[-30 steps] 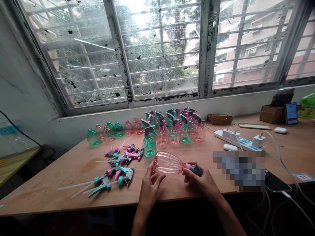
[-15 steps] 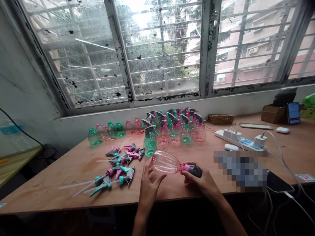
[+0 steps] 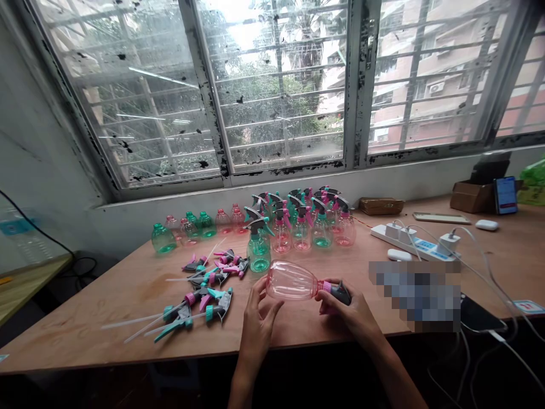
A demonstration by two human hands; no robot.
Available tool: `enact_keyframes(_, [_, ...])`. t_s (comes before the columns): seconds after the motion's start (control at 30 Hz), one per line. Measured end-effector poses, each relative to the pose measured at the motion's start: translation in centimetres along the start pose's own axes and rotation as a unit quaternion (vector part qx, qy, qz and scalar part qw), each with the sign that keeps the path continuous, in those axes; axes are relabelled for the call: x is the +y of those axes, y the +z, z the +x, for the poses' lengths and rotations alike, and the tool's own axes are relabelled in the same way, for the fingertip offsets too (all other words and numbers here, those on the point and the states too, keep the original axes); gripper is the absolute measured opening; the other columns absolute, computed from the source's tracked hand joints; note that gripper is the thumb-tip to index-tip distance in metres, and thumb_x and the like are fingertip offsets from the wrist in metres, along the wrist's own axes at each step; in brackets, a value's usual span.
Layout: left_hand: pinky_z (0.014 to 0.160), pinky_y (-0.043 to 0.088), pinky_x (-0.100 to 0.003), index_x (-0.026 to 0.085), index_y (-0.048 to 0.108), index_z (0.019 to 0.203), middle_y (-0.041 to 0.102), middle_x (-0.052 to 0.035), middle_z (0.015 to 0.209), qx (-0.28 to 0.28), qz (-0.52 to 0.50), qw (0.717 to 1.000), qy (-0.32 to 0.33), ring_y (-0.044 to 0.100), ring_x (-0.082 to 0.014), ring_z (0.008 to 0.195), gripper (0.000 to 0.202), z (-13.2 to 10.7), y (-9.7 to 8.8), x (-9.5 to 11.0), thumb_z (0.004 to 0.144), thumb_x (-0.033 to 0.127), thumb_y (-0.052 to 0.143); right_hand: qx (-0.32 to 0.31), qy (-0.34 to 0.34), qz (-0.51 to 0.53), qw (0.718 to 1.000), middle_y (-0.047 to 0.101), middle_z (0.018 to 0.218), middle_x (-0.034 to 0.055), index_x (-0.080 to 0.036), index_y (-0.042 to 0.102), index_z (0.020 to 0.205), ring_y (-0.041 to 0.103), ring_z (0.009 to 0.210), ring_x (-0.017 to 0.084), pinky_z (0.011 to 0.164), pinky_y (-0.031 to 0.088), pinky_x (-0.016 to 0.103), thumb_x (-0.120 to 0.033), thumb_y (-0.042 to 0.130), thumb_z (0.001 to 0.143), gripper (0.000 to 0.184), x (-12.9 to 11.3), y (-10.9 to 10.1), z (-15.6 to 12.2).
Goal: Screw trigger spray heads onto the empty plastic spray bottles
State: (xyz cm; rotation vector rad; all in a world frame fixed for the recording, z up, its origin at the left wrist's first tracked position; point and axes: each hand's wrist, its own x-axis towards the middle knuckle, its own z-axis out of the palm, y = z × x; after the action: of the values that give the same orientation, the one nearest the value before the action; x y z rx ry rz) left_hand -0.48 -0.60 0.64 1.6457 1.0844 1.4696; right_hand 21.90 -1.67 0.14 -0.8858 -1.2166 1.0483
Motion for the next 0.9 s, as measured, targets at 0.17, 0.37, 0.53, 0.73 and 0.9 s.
enact_keyframes(0.17, [0.115,0.04,-0.046,0.025,0.048,0.137,0.059,-0.0103,0.14,-0.008,0.014,1.0,-0.01,0.056,-0.0295,0.132,0.07,-0.14,0.04,-0.15,0.077,0.033,0.082,-0.015,0.006,-0.025,1.0,0.071,0.066,0.001,-0.016,0.062,0.105,0.067,0.058,0.018,0.058,0.057,0.029,-0.047,0.079,0.082,0.042,0.21,0.04,-0.23])
enact_keyframes(0.37, [0.111,0.044,-0.046,0.022,0.049,0.134,0.059,-0.0139,0.14,0.002,-0.029,0.999,-0.024,0.057,-0.0314,0.131,0.062,-0.3,0.2,0.23,0.081,0.038,0.077,-0.034,0.011,-0.04,0.999,0.071,0.068,0.0007,-0.017,0.061,0.105,0.068,0.06,0.019,0.057,0.057,0.029,-0.047,0.078,0.082,0.042,0.25,0.06,-0.4])
enact_keyframes(0.53, [0.115,0.04,-0.045,0.029,0.047,0.139,0.051,-0.0085,0.149,0.002,0.032,0.999,0.016,0.052,-0.0288,0.135,0.06,-0.13,0.07,0.01,0.084,0.034,0.073,-0.018,-0.003,-0.053,0.998,0.072,0.065,0.0014,-0.016,0.061,0.107,0.068,0.059,0.019,0.06,0.055,0.03,-0.047,0.075,0.085,0.041,0.54,-0.11,-0.23])
enact_keyframes(0.73, [0.115,0.039,-0.048,0.028,0.045,0.138,0.045,-0.01,0.151,0.005,0.042,0.999,0.0,0.05,-0.0305,0.135,0.073,-0.17,0.23,0.33,0.076,0.036,0.081,-0.039,0.014,-0.041,0.998,0.072,0.067,0.0016,-0.016,0.061,0.105,0.069,0.06,0.02,0.059,0.058,0.032,-0.048,0.078,0.082,0.042,0.05,0.0,-0.31])
enact_keyframes(0.9, [0.115,0.04,-0.047,0.027,0.047,0.138,0.033,-0.0107,0.158,0.014,0.031,0.999,0.007,0.047,-0.0314,0.138,0.068,-0.12,0.21,0.25,0.079,0.038,0.079,-0.037,0.02,-0.03,0.999,0.072,0.067,0.0015,-0.016,0.062,0.106,0.069,0.06,0.021,0.058,0.059,0.033,-0.049,0.078,0.081,0.045,0.1,-0.15,-0.26])
